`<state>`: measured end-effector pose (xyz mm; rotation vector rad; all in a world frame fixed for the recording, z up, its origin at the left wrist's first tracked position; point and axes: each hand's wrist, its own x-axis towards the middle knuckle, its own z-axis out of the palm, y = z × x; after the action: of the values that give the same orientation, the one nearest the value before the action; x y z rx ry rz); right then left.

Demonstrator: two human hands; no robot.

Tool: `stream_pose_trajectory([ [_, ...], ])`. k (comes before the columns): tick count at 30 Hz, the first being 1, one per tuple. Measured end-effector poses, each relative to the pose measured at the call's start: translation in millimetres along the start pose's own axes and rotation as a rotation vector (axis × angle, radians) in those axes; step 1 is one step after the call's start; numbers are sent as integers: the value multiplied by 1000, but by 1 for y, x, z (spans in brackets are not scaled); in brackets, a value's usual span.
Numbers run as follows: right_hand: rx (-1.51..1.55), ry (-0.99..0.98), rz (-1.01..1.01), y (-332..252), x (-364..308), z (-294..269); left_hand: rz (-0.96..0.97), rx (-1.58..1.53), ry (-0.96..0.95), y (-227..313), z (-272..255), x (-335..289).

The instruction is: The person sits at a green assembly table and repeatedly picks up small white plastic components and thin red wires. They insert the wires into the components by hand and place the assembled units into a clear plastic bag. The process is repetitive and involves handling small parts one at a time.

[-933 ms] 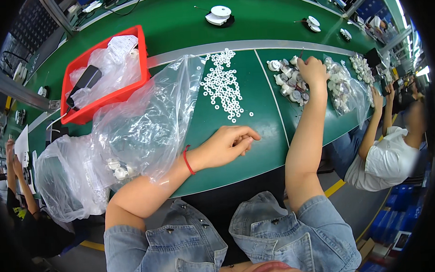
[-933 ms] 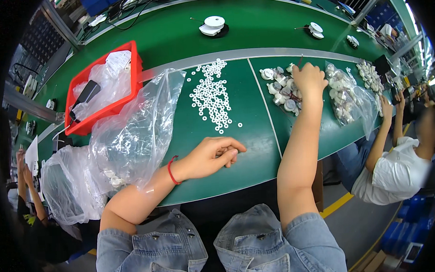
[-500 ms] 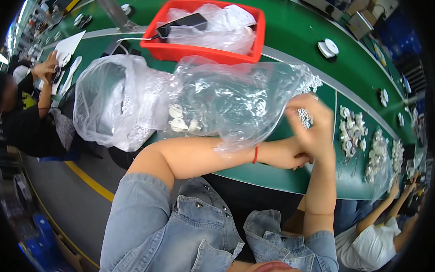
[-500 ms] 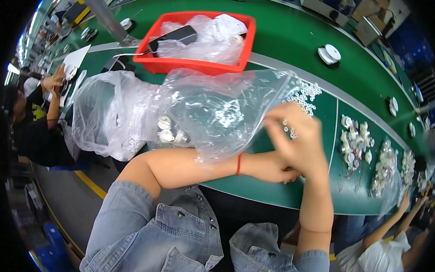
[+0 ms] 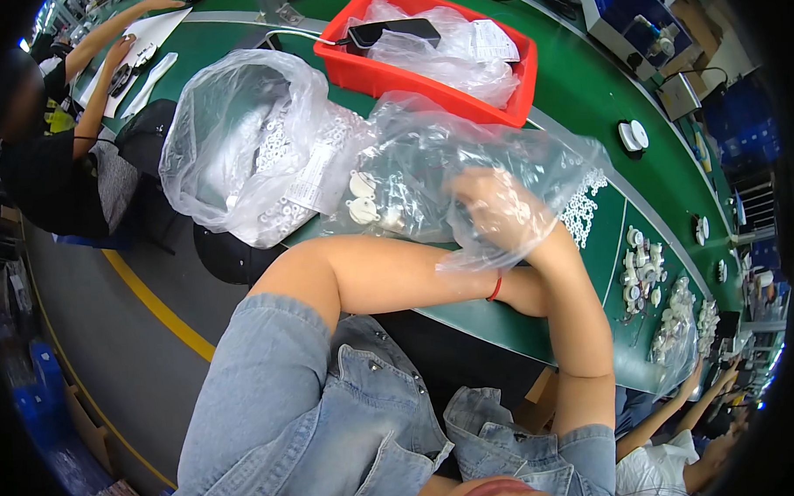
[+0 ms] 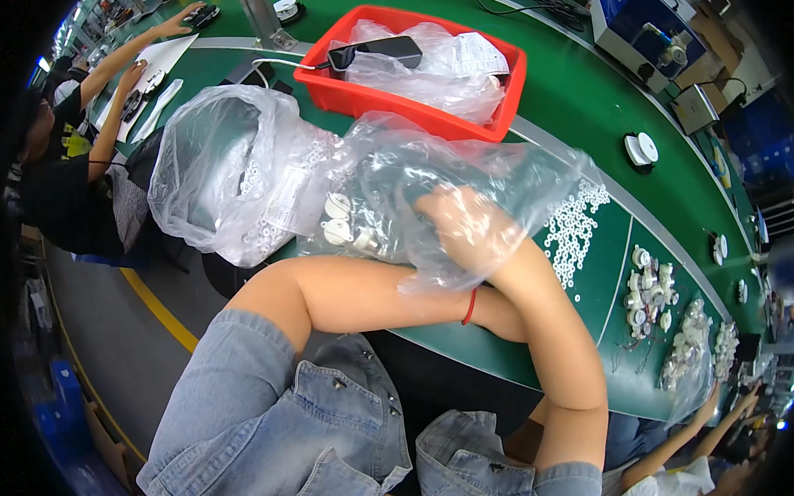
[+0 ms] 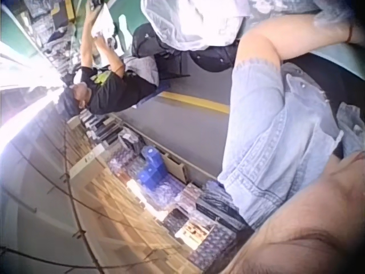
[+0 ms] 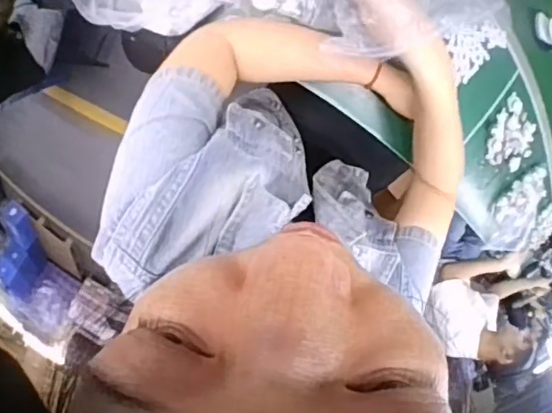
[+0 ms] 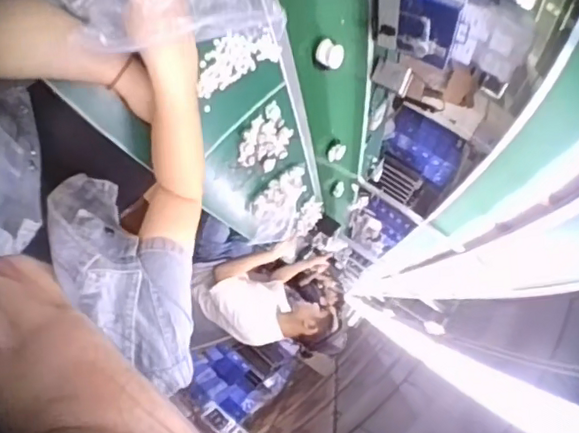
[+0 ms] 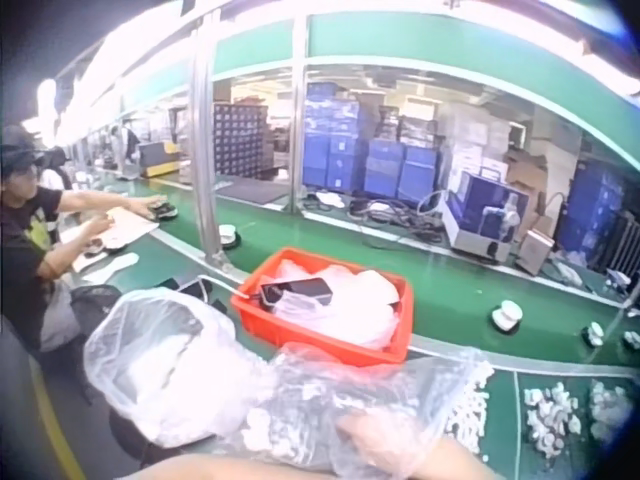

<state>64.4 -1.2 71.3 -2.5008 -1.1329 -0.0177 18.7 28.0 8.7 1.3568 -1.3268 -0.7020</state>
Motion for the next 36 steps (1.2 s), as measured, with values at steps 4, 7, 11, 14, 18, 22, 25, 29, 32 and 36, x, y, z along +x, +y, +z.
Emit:
stream_pose_trajectory([
  [4, 397, -121, 136, -12, 39, 27, -81, -17, 50, 8, -8, -11],
  [7, 324, -156, 93, -35, 54, 22, -20, 52, 109, -3, -3, -14],
  [11, 201, -187, -2, -50, 63, 45, 67, 74, 136, -8, 3, -20],
  [14, 118, -302, 66, -55, 64, 41, 81, 72, 139, -9, 6, -21],
  [18, 136, -336, -12, -51, 63, 61, 82, 65, 153, -13, 5, -24],
  [22, 213, -288, -43, -44, 58, 63, 112, 52, 141, -15, 7, -22],
  [25, 1037, -225, 533, -58, 49, 43, 125, 42, 126, -16, 9, -20],
  [29, 227, 42, 54, -34, 20, 31, 145, 32, 139, -16, 8, -20],
  [32, 155, -44, 214, -38, -2, -12, 171, 16, 162, -23, 3, -21],
  [36, 320, 145, 318, -32, -56, -35, 234, -41, 191, -30, 1, -15],
])
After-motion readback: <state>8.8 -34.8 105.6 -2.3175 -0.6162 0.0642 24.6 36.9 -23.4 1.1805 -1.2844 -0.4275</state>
